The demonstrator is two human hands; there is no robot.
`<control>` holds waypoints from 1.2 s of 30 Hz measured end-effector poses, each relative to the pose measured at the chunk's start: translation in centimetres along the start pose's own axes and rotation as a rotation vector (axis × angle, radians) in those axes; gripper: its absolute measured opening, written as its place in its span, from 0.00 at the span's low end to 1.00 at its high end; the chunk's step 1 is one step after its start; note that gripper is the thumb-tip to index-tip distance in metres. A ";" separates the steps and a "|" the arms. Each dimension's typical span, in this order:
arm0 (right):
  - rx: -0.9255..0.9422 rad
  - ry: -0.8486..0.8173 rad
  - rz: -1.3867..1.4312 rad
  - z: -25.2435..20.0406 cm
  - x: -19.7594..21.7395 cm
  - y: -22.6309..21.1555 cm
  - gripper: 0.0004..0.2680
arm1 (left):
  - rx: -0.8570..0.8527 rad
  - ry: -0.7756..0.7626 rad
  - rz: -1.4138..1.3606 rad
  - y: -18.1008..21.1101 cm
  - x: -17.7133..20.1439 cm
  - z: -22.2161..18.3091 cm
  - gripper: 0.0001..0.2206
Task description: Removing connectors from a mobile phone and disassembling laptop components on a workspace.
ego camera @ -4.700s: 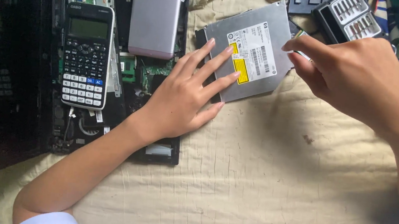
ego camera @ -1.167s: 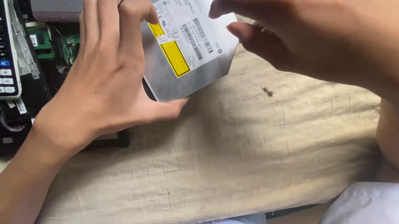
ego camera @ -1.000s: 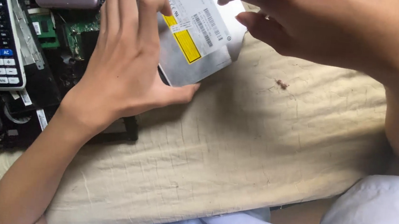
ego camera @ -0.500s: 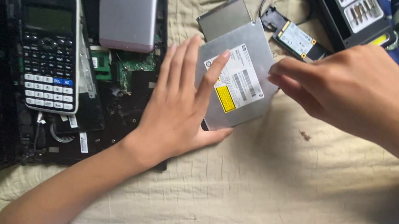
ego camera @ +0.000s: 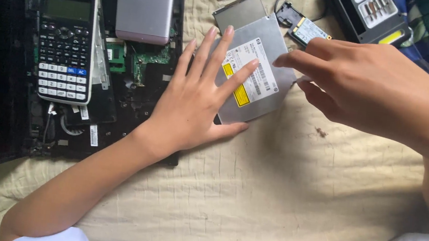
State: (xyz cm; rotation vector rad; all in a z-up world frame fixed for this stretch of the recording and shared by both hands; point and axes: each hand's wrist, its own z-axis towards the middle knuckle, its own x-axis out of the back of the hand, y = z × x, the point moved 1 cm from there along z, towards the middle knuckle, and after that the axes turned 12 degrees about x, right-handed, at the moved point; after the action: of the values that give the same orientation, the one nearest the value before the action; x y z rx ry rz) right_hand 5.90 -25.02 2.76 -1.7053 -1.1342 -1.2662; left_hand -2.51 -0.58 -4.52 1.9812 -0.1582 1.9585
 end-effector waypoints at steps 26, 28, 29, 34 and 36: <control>0.000 0.029 -0.096 -0.3 -0.3 0.2 0.07 | -0.003 -0.037 0.017 0.1 0.6 0.1 0.46; 0.036 0.056 -0.095 -0.4 -0.2 0.0 0.09 | -0.005 -0.035 0.012 0.1 0.6 0.1 0.46; 0.022 0.024 -0.116 -0.4 -0.1 -0.1 0.11 | -0.002 -0.045 0.015 0.1 0.6 0.1 0.46; -0.001 0.004 -0.029 -0.8 0.2 -0.5 0.11 | -0.004 -0.040 0.031 0.0 0.6 0.1 0.47; 0.018 -0.044 -0.045 -0.9 0.1 -0.7 0.04 | -0.006 -0.042 0.019 0.0 0.6 0.1 0.47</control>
State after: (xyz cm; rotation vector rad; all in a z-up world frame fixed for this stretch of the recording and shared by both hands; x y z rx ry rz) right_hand 4.92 -25.60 3.10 -1.7101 -1.2125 -1.2474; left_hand -2.43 -0.53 -3.95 2.0252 -0.1939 1.9271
